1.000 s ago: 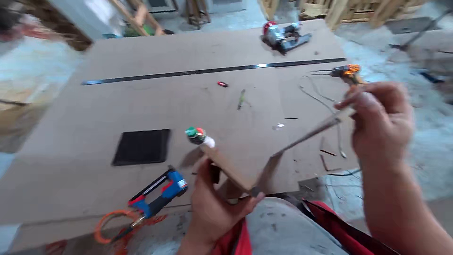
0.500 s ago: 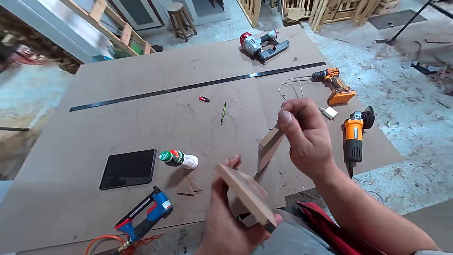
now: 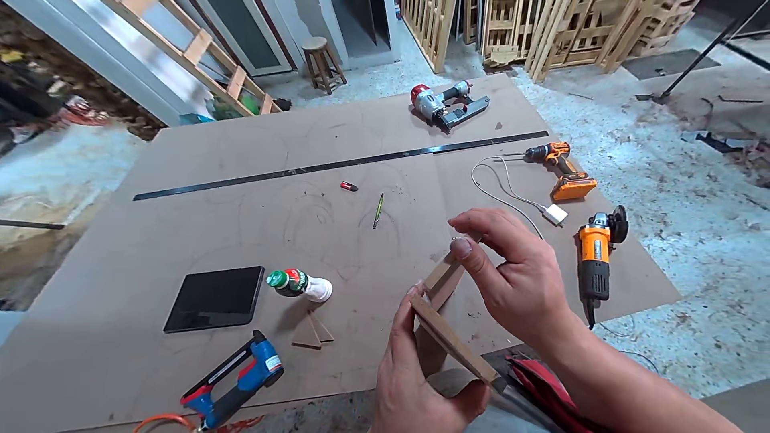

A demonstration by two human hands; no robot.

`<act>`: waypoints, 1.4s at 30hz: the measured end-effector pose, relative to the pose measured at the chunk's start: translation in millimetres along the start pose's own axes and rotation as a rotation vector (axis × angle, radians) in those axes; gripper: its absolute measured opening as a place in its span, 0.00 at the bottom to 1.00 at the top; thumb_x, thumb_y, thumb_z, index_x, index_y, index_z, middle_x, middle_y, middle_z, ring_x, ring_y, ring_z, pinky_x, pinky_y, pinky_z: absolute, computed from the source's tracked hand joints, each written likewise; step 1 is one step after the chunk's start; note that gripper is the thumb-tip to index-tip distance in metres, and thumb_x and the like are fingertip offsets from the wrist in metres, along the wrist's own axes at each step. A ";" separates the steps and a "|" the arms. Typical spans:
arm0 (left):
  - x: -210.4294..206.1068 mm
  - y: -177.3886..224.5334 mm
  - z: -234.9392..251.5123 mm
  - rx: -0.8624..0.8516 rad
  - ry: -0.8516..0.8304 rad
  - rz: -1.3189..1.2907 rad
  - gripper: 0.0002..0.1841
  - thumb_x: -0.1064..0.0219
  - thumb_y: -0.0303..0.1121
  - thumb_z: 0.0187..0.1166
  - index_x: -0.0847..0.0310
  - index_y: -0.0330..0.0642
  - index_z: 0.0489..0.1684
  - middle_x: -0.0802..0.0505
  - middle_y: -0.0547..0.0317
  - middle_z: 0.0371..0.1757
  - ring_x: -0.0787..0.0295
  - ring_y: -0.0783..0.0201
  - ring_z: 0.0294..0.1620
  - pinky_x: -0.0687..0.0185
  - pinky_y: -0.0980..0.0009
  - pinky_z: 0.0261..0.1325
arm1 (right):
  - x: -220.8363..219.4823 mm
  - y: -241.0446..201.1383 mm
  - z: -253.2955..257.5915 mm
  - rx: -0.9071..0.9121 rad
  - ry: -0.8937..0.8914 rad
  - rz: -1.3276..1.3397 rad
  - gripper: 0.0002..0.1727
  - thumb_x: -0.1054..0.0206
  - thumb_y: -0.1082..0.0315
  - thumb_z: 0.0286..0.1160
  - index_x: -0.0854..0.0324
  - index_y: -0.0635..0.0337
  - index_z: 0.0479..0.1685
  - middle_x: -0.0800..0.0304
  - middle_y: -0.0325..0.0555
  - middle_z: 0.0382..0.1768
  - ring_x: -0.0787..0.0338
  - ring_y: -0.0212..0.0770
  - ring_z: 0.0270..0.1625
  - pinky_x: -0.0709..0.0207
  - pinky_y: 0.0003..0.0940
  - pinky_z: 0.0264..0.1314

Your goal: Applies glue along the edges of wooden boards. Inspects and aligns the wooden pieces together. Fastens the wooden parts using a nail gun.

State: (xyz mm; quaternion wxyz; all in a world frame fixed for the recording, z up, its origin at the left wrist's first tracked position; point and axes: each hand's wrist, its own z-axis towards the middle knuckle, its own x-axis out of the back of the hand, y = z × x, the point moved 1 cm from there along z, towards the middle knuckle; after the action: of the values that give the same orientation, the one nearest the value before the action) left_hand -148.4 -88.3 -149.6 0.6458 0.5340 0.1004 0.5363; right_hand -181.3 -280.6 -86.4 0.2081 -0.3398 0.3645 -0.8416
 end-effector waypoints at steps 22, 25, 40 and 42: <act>-9.7 2.2 -2.7 -0.015 0.017 -0.170 0.65 0.09 0.58 0.45 0.40 0.18 0.80 0.18 0.31 0.73 0.19 0.55 0.77 0.20 0.61 0.79 | 24.3 -48.7 -13.0 -0.061 -0.079 -0.519 0.25 0.33 0.39 0.78 0.12 0.37 0.69 0.20 0.37 0.75 0.17 0.32 0.71 0.15 0.34 0.62; -8.1 3.4 -2.5 -0.033 0.006 -0.150 0.64 0.10 0.59 0.46 0.38 0.18 0.79 0.18 0.30 0.73 0.19 0.54 0.77 0.20 0.61 0.79 | 26.2 -53.8 -16.4 -0.078 -0.118 -0.487 0.23 0.33 0.40 0.79 0.10 0.36 0.67 0.17 0.34 0.76 0.12 0.27 0.65 0.12 0.29 0.58; -13.8 -3.4 -2.5 -0.061 0.060 -0.186 0.60 0.12 0.58 0.51 0.36 0.20 0.78 0.18 0.28 0.73 0.21 0.51 0.79 0.21 0.59 0.80 | 27.6 -69.4 -24.3 -0.176 -0.387 -0.540 0.56 0.33 0.22 0.62 0.41 0.39 0.94 0.49 0.44 0.94 0.24 0.34 0.81 0.17 0.43 0.72; -13.6 -3.3 -0.9 -0.044 0.061 -0.203 0.60 0.11 0.58 0.50 0.36 0.20 0.78 0.18 0.28 0.73 0.20 0.51 0.78 0.21 0.60 0.80 | 26.4 -70.0 -21.0 -0.191 -0.391 -0.527 0.56 0.32 0.23 0.62 0.40 0.40 0.93 0.48 0.44 0.94 0.21 0.33 0.78 0.16 0.42 0.71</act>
State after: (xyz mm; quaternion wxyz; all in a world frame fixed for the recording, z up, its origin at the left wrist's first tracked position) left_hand -152.6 -98.2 -158.6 0.7051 0.4901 0.1621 0.4862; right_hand -221.7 -241.2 -33.0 0.0166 -0.5953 0.2945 -0.7474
